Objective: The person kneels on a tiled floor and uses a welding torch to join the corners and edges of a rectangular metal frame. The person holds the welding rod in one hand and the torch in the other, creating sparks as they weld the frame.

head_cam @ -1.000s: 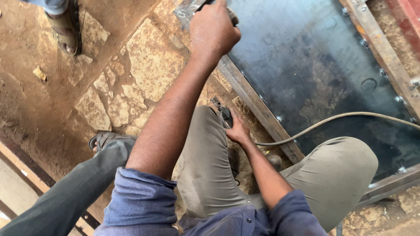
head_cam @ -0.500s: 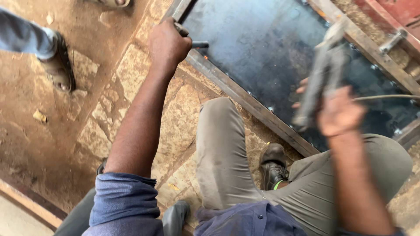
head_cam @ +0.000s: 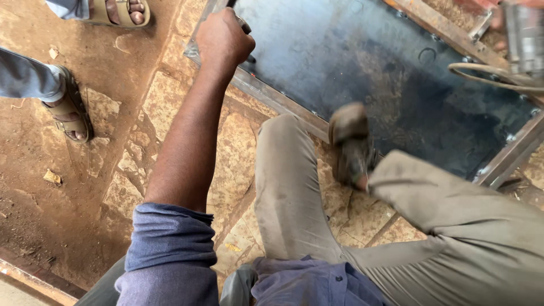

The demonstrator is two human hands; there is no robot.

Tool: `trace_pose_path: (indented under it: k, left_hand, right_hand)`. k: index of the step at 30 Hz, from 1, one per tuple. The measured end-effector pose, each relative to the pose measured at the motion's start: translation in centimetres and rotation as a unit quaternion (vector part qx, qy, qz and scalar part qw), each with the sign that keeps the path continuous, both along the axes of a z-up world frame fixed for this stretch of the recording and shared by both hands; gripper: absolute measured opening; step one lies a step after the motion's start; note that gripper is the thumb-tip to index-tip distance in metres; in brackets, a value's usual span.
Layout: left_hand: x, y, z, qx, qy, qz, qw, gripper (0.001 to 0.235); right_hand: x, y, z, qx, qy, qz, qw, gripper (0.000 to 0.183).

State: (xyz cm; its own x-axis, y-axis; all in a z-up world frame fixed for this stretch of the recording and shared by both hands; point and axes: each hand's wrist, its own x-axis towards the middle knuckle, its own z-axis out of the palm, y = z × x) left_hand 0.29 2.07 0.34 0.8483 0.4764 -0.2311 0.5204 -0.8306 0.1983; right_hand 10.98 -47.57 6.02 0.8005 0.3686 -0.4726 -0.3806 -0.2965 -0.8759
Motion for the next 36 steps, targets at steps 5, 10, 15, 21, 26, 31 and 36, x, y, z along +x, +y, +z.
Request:
trace_pose_path:
  k: [5,10,15,21,26,31,36]
  left_hand:
    - [-1.7,0.3,-0.9,-0.007,-0.058,0.013,0.998,0.011]
    - [-4.9,0.5,-1.0,-0.039,-0.060,0.026,0.997,0.026]
    - [-6.7,2.2,-0.9,-0.053,-0.069,0.083,0.993,0.034]
    - [-5.6,5.9,0.1,-0.073,-0.028,0.129,0.989,0.023]
    - [-4.2,7.5,1.8,0.117,-0.167,-0.002,0.979,0.047]
    - [-2.0,7.8,2.1,0.053,-0.037,0.028,0.998,0.031]
    - [0.9,7.5,-0.7,-0.015,0.099,0.088,0.991,0.023]
  right_hand:
    - [4.2,3.3,0.2,-0.066,-0.034,0.113,0.991,0.053]
    - [3.9,11.4,2.8,0.042,-0.144,0.238,0.960,0.070]
    - [2.4,17.7,-0.4,0.012,-0.210,0.299,0.931,0.112]
    - [0.1,21.7,-9.1,-0.054,-0.117,0.330,0.935,0.128]
    - [-2.6,24.5,-11.6,-0.216,-0.103,0.406,0.882,0.139]
    - [-3.9,26.4,-12.5,-0.238,-0.096,0.448,0.857,0.140]
    - [-3.1,26.6,-14.7,-0.191,-0.139,0.469,0.851,0.133]
